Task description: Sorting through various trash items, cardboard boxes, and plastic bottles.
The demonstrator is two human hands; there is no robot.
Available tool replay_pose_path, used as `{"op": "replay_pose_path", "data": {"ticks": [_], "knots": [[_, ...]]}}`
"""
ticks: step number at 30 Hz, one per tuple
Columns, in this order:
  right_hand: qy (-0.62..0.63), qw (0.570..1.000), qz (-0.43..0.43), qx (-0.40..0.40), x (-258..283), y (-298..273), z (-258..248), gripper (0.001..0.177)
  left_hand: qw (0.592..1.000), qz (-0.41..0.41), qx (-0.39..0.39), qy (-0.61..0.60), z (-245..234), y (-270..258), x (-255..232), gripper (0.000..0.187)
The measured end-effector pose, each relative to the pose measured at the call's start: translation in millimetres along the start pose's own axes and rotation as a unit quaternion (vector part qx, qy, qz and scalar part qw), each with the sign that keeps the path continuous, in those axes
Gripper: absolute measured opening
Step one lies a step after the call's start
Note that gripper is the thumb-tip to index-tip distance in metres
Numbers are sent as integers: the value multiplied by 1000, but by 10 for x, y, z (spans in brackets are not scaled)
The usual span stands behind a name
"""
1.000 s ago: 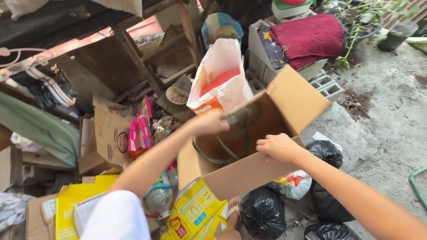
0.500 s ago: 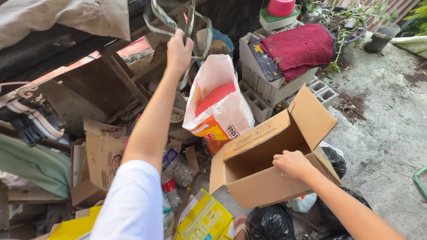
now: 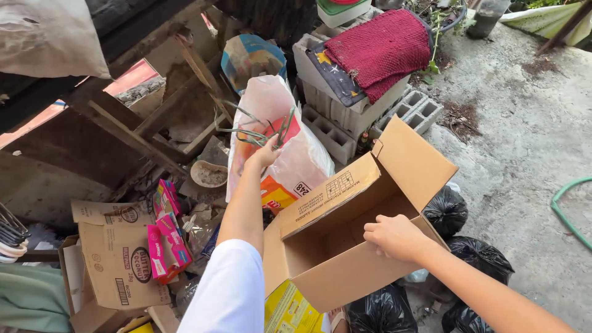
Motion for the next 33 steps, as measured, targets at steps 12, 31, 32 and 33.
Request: {"op": "replay_pose_path", "data": {"ticks": [12,31,32,33], "knots": [[-62,994,-86,-35,-34,-394,-272,17,851,376,28,365,345,-1434,-1964,9],[319,836,-26,-446,-170,-1145,-830,50,881,-5,-217,-420,568,-4823,-1975,52],[435,819,30,-372,-346,-959,-550,55,846,-17,-265,-463,536,-5068,-1853,51],[436,822,15,-365,-231,-877,-362,55,843,-20,-281,-459,535,-5274,-1881,51]]}}
Point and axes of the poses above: each hand's wrist, its own y-axis towards the middle knuckle, its own z-axis out of the palm, x = y × z, the point moved 6 cm from there along y, towards the middle knuckle, and after that the axes turned 12 degrees about z, right-handed, at the moved point
